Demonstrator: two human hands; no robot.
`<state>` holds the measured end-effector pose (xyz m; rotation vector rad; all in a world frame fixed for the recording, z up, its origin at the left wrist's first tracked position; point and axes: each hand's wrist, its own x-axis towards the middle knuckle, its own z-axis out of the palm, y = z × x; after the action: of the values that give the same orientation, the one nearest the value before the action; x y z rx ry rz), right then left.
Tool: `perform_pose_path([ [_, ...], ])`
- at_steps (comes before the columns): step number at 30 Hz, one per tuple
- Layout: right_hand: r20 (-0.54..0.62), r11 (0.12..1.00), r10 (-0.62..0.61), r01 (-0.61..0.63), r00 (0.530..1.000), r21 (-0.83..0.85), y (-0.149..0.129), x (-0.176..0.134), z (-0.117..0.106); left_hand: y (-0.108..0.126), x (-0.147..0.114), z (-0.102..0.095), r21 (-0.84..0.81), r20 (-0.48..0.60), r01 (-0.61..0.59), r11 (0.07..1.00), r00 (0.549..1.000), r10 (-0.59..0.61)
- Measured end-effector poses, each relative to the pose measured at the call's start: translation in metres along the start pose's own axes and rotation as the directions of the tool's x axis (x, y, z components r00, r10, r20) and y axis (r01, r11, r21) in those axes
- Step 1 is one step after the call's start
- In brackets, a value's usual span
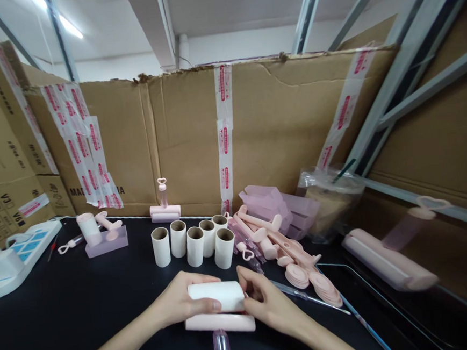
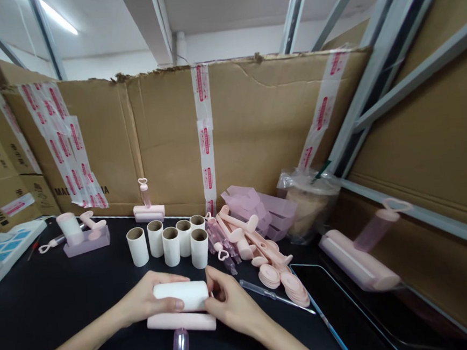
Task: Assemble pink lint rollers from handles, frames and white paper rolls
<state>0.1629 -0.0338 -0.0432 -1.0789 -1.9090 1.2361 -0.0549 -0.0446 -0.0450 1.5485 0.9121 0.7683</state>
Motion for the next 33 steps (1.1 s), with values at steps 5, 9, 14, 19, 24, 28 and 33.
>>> perform_pose_path([
  [5,0.015,0.990,0.100,-0.101,0.995,0.094,-0.001,-0.001,0.004,0.001,0.000,0.005,0.060,-0.078,-0.059,0.996,0.995,0.063],
  [9,-0.007,0.986,0.104,-0.102,0.995,0.131,-0.004,0.001,0.003,-0.002,0.000,0.008,0.081,-0.112,-0.083,0.993,0.990,0.091],
  [14,-0.036,0.995,0.103,-0.103,0.994,-0.003,-0.007,0.002,-0.001,-0.005,-0.001,0.009,0.095,-0.127,-0.038,0.995,0.991,0.050],
  [19,-0.062,0.994,0.088,-0.092,0.994,-0.064,-0.008,0.001,-0.003,-0.004,0.000,0.011,0.103,-0.155,-0.037,0.994,0.987,0.053],
  [24,-0.088,0.989,0.063,-0.073,0.994,-0.125,-0.008,0.000,-0.001,0.000,-0.001,0.014,0.120,-0.182,-0.047,0.992,0.981,0.069],
  [28,-0.092,0.993,0.039,-0.049,0.995,-0.106,-0.005,-0.001,0.000,0.000,-0.001,0.014,0.113,-0.227,-0.064,0.991,0.970,0.088],
  [33,-0.111,0.993,0.112,-0.115,0.988,-0.024,0.004,0.003,0.006,-0.002,0.005,0.006,0.135,-0.360,-0.106,0.985,0.921,0.148],
])
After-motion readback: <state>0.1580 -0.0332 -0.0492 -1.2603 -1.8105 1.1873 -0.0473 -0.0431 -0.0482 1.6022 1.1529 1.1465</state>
